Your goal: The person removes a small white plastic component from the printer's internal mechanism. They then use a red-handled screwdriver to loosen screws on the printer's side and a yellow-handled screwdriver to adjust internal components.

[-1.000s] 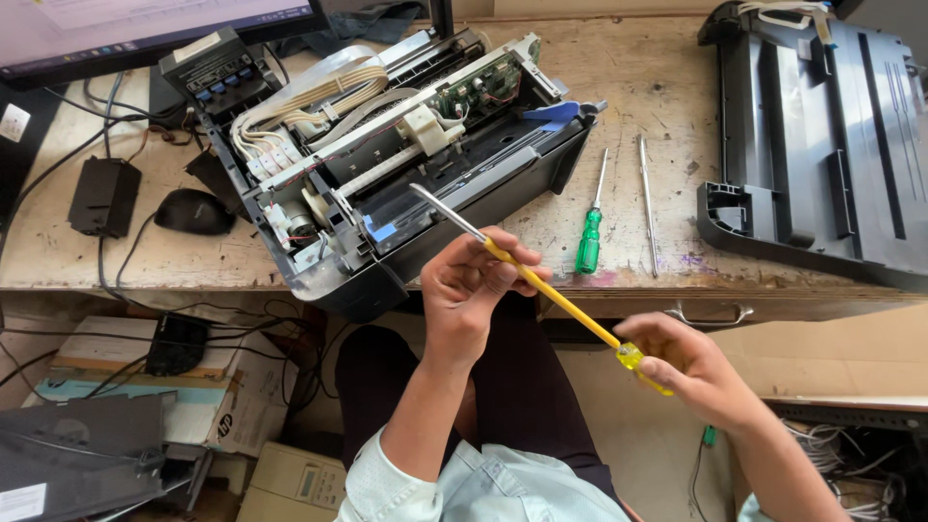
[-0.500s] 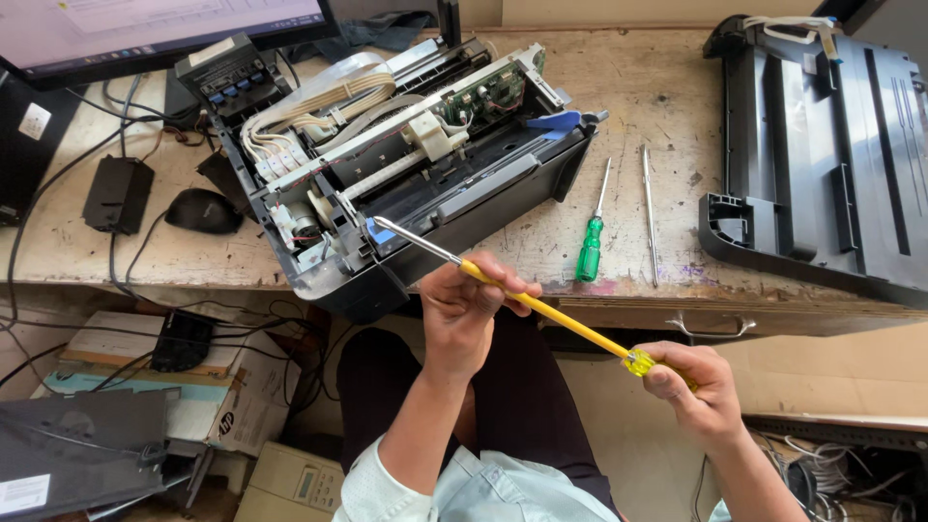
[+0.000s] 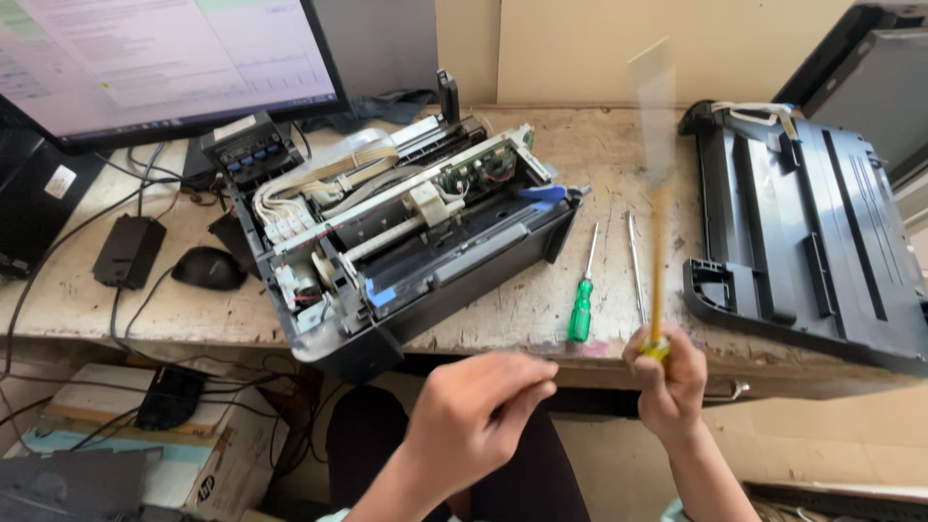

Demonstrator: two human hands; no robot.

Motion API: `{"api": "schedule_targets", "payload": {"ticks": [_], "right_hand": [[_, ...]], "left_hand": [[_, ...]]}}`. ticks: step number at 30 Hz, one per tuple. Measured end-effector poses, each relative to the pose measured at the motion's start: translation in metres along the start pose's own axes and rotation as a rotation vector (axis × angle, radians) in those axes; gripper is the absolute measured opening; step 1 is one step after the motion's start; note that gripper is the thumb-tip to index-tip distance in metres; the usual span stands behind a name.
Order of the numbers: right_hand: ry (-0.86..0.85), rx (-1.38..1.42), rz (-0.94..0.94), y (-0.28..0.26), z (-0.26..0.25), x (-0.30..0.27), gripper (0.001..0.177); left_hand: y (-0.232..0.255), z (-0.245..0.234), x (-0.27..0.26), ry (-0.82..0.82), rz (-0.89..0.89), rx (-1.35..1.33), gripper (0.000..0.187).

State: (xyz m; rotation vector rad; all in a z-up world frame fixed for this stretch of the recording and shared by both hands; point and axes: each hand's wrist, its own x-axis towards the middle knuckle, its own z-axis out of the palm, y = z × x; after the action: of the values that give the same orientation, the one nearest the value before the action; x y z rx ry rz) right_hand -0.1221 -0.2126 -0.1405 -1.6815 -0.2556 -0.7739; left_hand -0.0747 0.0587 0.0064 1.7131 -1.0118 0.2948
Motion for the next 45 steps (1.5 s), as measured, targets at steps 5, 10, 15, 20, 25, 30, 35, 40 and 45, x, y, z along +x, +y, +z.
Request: {"api": "schedule_targets", "payload": {"ticks": [5,10,15,20,25,30,35,40,45], "right_hand": [[0.171,0.007,0.106,0.021,0.007,0.051,0.027],[0.191,0.058,0.256,0.031,0.016,0.069,0.031],[0.269,0.106,0.276,0.029,0.012,0.066,0.031],[0.312,0.104,0.305,0.026,0.015,0.069,0.033],[0.280,0.051,0.309,0.025,0.014,0.068,0.033],[0.255,0.086,0.306,0.027,0.014,0.069,0.032],[0.256,0.086,0.310,0.028,0.014,0.069,0.030],[0.269,0.061,0.313,0.028,0.015,0.070,0.027],[0.264,0.026,0.298,0.032,0.012,0.073,0.023]], "left_hand": [[0.015,-0.077,0.026,-0.127,0.219,0.359,0.015],[-0.019,-0.111,0.097,-0.381,0.319,0.871,0.007],[-0.083,-0.081,0.166,-0.728,0.554,1.268,0.020],[-0.127,-0.039,0.204,-1.011,0.672,1.258,0.021],[-0.152,-0.031,0.212,-1.004,0.713,1.266,0.021],[-0.158,-0.027,0.204,-0.942,0.741,1.283,0.021],[-0.155,-0.023,0.198,-0.875,0.786,1.365,0.020],[-0.152,-0.024,0.188,-0.967,0.806,1.451,0.029],[-0.145,-0.030,0.188,-0.806,0.876,1.367,0.026]]}}
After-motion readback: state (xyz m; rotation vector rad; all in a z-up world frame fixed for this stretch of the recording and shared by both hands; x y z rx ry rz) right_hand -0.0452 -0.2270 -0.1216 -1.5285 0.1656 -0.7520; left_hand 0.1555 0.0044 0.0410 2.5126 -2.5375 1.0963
